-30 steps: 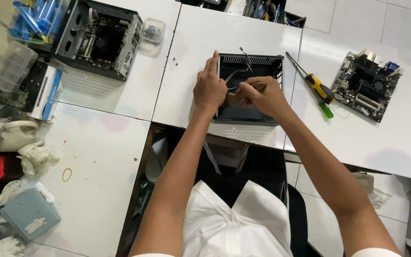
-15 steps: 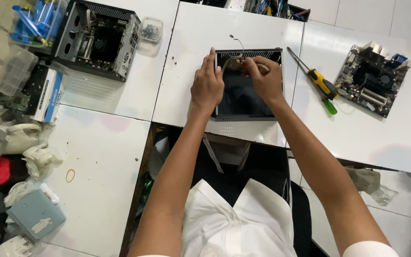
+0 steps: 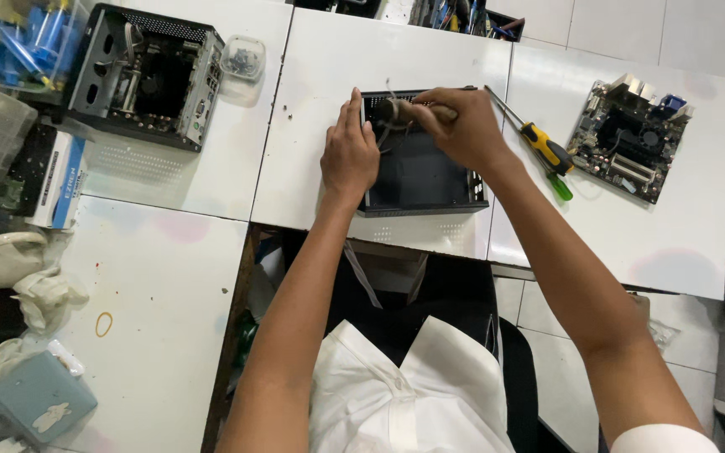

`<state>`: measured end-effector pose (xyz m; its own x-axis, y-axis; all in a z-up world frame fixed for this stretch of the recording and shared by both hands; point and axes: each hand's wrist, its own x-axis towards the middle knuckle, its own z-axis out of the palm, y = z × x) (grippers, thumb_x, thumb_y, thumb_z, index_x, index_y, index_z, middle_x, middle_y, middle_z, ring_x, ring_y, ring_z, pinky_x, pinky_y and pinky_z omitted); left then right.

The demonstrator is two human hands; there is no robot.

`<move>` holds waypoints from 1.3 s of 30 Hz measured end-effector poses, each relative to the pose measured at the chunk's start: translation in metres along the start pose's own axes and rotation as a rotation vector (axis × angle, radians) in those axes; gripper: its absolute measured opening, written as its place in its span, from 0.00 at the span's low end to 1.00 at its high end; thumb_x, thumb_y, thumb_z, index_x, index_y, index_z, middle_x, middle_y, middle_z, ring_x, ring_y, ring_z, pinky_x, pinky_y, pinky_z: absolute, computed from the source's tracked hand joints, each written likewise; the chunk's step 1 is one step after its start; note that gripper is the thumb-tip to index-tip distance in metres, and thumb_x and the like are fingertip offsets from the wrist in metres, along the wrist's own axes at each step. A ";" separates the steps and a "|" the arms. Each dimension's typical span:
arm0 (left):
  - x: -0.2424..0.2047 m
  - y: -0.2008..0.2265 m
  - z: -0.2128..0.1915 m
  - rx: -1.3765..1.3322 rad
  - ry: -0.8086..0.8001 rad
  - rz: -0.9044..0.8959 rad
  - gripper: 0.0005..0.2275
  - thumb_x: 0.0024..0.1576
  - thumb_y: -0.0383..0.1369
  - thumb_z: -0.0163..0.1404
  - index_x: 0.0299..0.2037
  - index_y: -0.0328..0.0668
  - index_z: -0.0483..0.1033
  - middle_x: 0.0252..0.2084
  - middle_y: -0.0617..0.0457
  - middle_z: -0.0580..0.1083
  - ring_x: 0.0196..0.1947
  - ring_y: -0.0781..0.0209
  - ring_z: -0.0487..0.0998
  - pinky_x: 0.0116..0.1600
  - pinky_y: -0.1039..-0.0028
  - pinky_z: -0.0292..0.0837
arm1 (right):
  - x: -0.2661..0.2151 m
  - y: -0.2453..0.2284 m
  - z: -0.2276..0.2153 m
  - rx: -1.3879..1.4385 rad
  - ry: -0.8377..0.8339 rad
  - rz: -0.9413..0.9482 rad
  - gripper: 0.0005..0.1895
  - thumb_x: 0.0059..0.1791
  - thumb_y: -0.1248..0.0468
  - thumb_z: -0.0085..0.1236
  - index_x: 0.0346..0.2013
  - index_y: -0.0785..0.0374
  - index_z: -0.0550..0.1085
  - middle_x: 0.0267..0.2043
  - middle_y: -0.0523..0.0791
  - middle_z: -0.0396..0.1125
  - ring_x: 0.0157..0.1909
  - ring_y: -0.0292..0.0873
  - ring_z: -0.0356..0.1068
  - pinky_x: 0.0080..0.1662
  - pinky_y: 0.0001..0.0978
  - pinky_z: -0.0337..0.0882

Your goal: The person cleans the interior of a computer case with a brush, then places a motherboard inside. They connect a cable to the motherboard and use a screwdriver to secure the board to the case.

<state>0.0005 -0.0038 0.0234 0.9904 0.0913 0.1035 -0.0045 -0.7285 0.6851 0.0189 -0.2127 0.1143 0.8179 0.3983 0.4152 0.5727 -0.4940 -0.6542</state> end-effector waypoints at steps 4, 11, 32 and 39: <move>-0.001 0.001 -0.003 -0.003 0.018 0.014 0.26 0.70 0.35 0.38 0.80 0.56 0.51 0.78 0.45 0.65 0.66 0.34 0.71 0.55 0.45 0.76 | -0.005 0.007 0.029 0.038 -0.032 -0.146 0.09 0.56 0.66 0.68 0.50 0.67 0.83 0.44 0.50 0.81 0.43 0.46 0.82 0.42 0.35 0.78; 0.000 0.001 0.000 -0.003 0.003 -0.013 0.25 0.72 0.39 0.38 0.80 0.58 0.51 0.77 0.47 0.66 0.67 0.35 0.72 0.52 0.45 0.79 | -0.004 0.016 -0.013 -0.549 -0.381 -0.015 0.11 0.60 0.65 0.55 0.39 0.68 0.80 0.31 0.52 0.76 0.29 0.53 0.77 0.36 0.50 0.80; 0.000 0.002 0.004 0.017 0.038 -0.008 0.24 0.71 0.39 0.38 0.79 0.60 0.52 0.76 0.51 0.68 0.63 0.38 0.73 0.45 0.46 0.81 | 0.010 0.046 -0.009 -0.697 -0.370 0.095 0.24 0.58 0.61 0.55 0.16 0.60 0.69 0.14 0.48 0.60 0.16 0.53 0.62 0.23 0.44 0.65; -0.001 0.000 0.006 0.025 0.050 0.013 0.24 0.72 0.38 0.39 0.79 0.58 0.52 0.76 0.50 0.69 0.60 0.39 0.74 0.41 0.49 0.82 | 0.017 0.028 -0.014 -0.580 -0.388 0.134 0.28 0.60 0.63 0.55 0.15 0.61 0.64 0.12 0.47 0.56 0.15 0.51 0.55 0.24 0.46 0.58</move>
<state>0.0008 -0.0078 0.0186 0.9822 0.1152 0.1483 -0.0128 -0.7466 0.6651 0.0491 -0.2304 0.1116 0.8666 0.4982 0.0287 0.4936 -0.8472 -0.1967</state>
